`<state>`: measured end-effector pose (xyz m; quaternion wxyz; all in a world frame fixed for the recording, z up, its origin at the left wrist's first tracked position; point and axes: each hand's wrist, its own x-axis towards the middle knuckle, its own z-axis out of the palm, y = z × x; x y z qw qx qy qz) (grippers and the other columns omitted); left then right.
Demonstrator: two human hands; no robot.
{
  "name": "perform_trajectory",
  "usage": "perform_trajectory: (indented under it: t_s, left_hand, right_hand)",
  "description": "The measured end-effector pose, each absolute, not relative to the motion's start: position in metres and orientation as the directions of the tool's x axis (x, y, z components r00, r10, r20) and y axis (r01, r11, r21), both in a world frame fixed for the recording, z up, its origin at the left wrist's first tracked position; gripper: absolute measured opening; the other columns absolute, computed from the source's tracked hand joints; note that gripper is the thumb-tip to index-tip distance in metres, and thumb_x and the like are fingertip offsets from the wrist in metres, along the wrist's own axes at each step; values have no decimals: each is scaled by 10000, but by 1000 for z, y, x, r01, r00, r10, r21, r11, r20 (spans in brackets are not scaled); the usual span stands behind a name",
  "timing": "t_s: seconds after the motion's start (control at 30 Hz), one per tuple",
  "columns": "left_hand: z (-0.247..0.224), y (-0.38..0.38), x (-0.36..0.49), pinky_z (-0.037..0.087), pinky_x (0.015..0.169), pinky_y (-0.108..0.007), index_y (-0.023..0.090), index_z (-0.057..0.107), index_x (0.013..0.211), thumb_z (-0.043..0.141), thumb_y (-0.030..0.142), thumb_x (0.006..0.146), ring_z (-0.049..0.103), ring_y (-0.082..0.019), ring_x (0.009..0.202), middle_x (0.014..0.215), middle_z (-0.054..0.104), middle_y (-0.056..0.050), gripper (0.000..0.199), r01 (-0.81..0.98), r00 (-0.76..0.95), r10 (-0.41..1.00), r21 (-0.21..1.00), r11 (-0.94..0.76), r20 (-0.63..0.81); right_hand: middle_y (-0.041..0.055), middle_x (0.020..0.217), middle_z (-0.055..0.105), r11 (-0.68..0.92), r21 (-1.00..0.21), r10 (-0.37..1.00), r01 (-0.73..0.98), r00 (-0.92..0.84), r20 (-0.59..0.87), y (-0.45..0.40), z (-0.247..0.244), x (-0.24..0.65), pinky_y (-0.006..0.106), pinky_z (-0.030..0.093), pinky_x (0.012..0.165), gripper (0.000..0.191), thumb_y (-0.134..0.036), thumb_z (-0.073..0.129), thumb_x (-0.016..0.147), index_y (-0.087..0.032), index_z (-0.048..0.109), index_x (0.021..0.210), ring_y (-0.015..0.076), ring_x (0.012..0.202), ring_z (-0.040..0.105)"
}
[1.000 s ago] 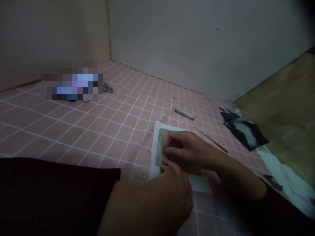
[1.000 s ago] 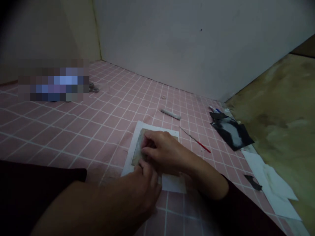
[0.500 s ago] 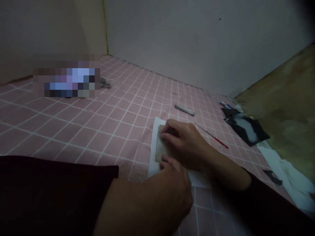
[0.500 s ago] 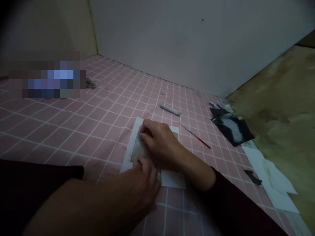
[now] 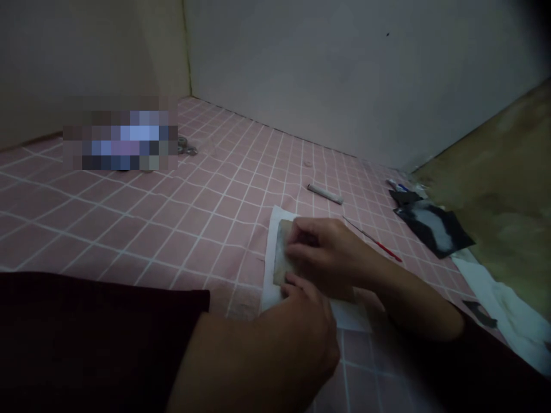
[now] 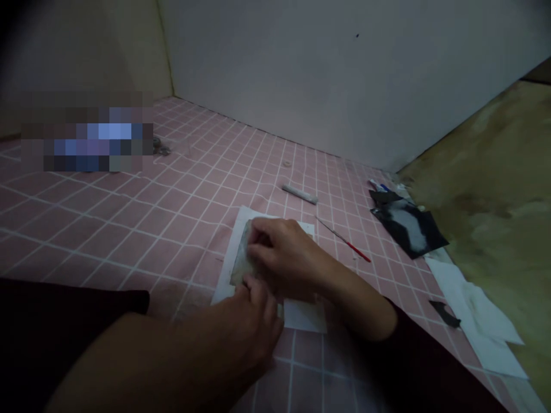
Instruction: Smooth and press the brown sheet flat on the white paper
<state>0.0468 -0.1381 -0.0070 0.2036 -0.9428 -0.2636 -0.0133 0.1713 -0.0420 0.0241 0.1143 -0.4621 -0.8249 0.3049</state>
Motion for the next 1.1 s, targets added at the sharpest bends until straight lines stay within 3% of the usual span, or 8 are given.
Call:
perform_trajectory:
  t_s: [0.1,0.2,0.27,0.4,0.57,0.77,0.93,1.1]
  left_hand:
    - [-8,-137,47,454,578,-438,83,643,1035,381,366,865,626,-371,857,998,659,-222,421,499,864,486,-365,-786,133]
    - [-9,-137,49,462,572,-441,85,642,1056,409,372,859,627,-382,872,1013,657,-230,419,523,848,511,-364,-770,139]
    - [-10,-137,50,468,572,-441,94,641,1071,422,386,861,627,-381,881,1024,656,-230,422,524,848,512,-358,-773,136]
    - [-8,-136,48,465,576,-442,89,647,1042,407,411,864,630,-371,855,992,661,-221,440,500,863,490,-348,-793,123]
    - [-5,-137,44,447,581,-412,82,631,1075,403,453,868,623,-366,879,1013,655,-226,482,503,859,494,-413,-759,138]
    - [-4,-138,45,456,597,-421,86,640,1031,416,431,869,626,-352,868,999,656,-218,443,493,866,486,-373,-786,119]
    - [-8,-135,48,466,584,-410,93,642,1047,463,488,848,620,-359,865,981,661,-205,478,516,853,510,-345,-784,116]
    - [-6,-137,49,472,602,-409,97,644,1027,475,486,846,608,-358,886,1013,650,-199,461,535,839,533,-336,-775,109]
  right_hand:
    - [-47,645,591,340,-644,798,685,-572,-187,-45,26,173,213,363,527,70,-139,562,789,-196,572,749,89,588,527]
    - [-38,662,590,392,-591,872,705,-490,-5,-44,23,171,232,371,569,50,-165,565,800,-194,576,761,98,618,522]
    - [-35,670,592,417,-577,869,702,-493,29,-44,22,171,236,371,579,46,-167,569,798,-191,579,760,99,625,522]
    - [-48,648,585,370,-632,793,681,-585,-167,-46,25,171,220,354,544,63,-140,570,783,-195,571,752,88,597,520]
    - [-32,675,588,415,-636,857,650,-514,35,-40,19,172,233,378,597,41,-170,561,817,-187,575,782,98,635,531]
    - [-46,670,573,390,-649,753,653,-632,-183,-46,27,174,217,348,561,68,-136,567,790,-190,562,749,86,616,510]
    - [-46,658,539,434,-638,806,636,-590,-41,-47,27,172,229,336,585,78,-128,526,809,-189,557,772,87,616,475]
    - [-46,654,536,457,-569,747,683,-642,-170,-49,32,177,228,308,559,109,-89,534,762,-191,563,733,86,601,453]
